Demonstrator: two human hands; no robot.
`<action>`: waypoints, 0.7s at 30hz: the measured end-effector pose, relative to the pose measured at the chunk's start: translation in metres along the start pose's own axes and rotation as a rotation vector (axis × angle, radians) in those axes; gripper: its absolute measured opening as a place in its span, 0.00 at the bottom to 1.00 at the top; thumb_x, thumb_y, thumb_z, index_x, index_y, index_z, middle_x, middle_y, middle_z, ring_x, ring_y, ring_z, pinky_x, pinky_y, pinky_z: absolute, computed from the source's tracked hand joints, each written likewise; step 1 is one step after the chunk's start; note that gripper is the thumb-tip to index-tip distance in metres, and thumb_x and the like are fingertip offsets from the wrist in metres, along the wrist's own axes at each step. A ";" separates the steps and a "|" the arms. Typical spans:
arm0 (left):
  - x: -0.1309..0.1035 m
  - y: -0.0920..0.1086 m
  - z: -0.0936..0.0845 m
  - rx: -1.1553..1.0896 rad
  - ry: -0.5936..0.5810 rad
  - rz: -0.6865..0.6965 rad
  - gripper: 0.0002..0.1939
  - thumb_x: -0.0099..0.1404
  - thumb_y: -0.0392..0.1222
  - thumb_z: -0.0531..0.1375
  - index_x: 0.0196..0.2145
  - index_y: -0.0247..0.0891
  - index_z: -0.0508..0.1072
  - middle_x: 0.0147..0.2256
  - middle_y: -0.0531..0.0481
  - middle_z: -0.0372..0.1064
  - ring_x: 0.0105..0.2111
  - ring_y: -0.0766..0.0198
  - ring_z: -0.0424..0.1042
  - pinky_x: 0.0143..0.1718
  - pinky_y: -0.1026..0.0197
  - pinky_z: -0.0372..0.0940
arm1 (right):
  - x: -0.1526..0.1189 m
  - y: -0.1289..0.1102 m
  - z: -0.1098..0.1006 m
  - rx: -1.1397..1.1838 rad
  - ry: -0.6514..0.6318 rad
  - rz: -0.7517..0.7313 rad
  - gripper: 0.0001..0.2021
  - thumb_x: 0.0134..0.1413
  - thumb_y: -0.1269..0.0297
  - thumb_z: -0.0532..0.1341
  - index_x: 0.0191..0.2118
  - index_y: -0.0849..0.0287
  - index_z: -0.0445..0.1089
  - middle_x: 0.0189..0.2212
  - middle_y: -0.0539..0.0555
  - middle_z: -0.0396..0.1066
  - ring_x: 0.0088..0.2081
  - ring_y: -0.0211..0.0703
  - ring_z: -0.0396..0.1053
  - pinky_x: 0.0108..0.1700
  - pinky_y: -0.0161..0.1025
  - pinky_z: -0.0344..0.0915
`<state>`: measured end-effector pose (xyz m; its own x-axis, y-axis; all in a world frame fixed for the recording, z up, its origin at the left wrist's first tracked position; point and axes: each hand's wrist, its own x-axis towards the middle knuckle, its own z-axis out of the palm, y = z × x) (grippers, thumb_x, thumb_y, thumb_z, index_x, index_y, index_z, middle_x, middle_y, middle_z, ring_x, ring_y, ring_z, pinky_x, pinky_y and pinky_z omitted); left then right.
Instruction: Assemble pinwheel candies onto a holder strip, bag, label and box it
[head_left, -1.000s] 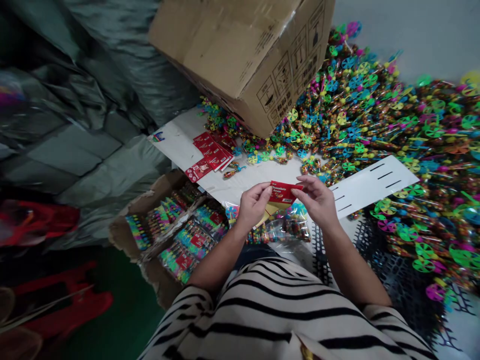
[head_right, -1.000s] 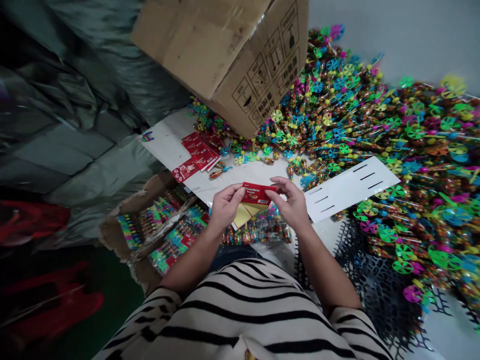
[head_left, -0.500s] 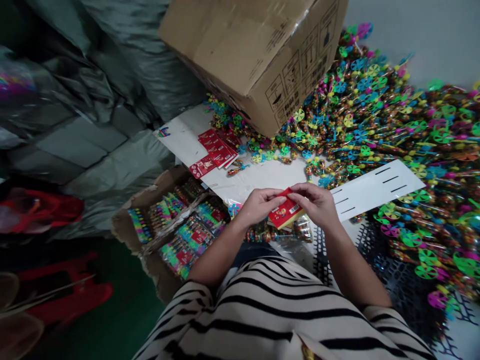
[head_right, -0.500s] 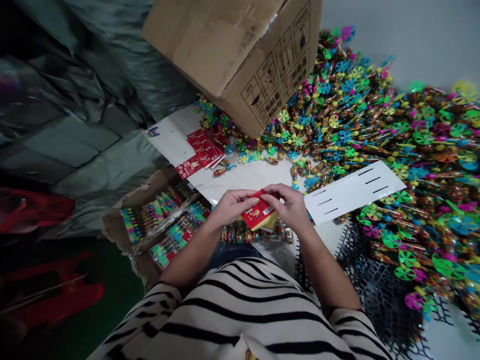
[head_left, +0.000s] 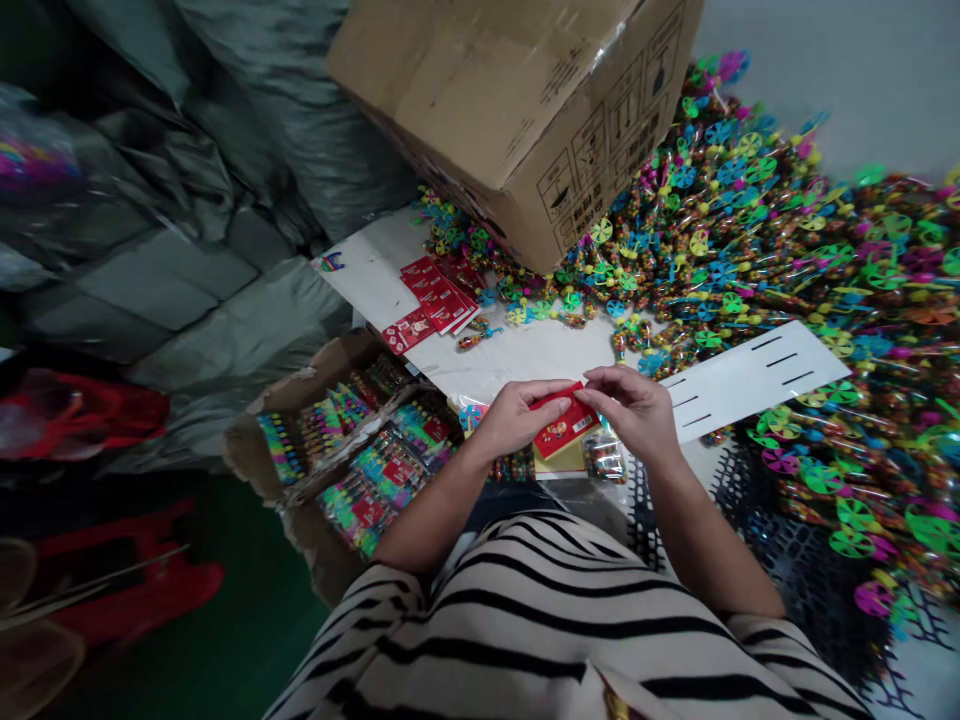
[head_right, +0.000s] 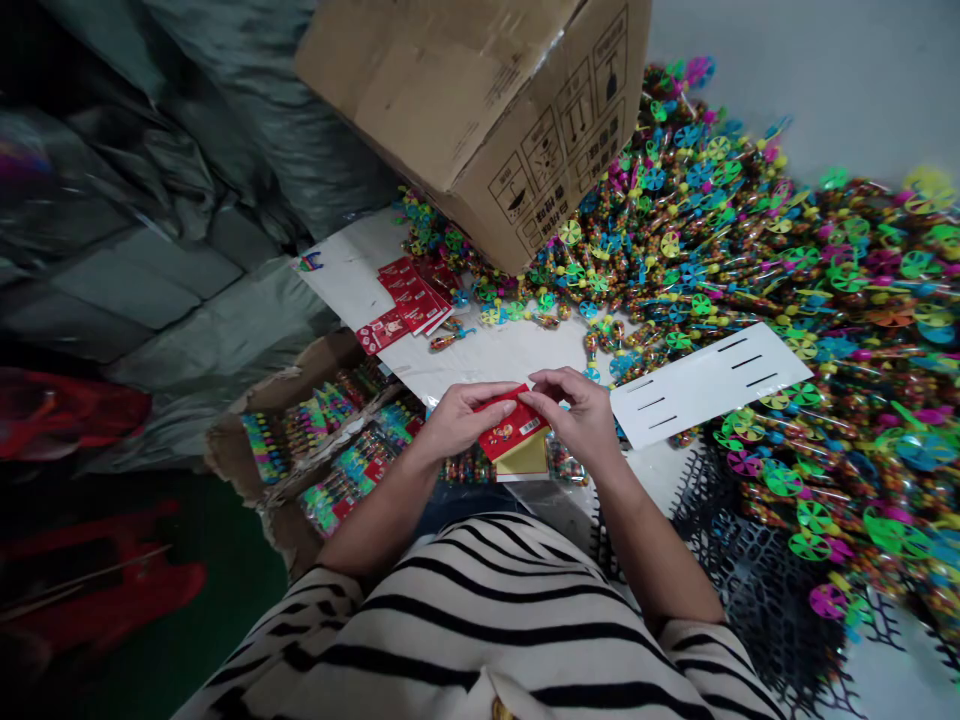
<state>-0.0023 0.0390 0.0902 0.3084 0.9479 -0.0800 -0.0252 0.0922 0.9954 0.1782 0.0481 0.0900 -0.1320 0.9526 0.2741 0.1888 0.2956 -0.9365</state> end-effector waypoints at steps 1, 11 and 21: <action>-0.001 0.000 0.000 0.000 0.002 -0.001 0.20 0.59 0.47 0.63 0.46 0.35 0.78 0.44 0.44 0.76 0.43 0.56 0.75 0.43 0.59 0.71 | 0.000 0.000 0.001 -0.018 0.022 -0.020 0.07 0.51 0.60 0.66 0.35 0.56 0.75 0.28 0.51 0.73 0.29 0.38 0.69 0.31 0.37 0.69; -0.003 0.003 0.000 0.120 -0.006 0.089 0.17 0.62 0.45 0.60 0.46 0.34 0.78 0.45 0.43 0.76 0.44 0.56 0.75 0.46 0.59 0.69 | -0.002 -0.004 0.001 -0.111 0.005 -0.139 0.03 0.54 0.65 0.64 0.33 0.53 0.77 0.29 0.51 0.74 0.33 0.41 0.71 0.36 0.40 0.70; -0.005 0.004 -0.003 0.298 -0.008 0.194 0.15 0.63 0.40 0.59 0.45 0.34 0.78 0.42 0.42 0.77 0.40 0.60 0.76 0.45 0.61 0.68 | -0.003 -0.006 -0.002 -0.111 -0.084 -0.074 0.04 0.55 0.62 0.64 0.31 0.56 0.74 0.28 0.51 0.72 0.32 0.39 0.69 0.34 0.37 0.67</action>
<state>-0.0074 0.0355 0.0941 0.3331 0.9363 0.1116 0.1941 -0.1839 0.9636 0.1791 0.0437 0.0950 -0.2296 0.9200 0.3176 0.2816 0.3752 -0.8832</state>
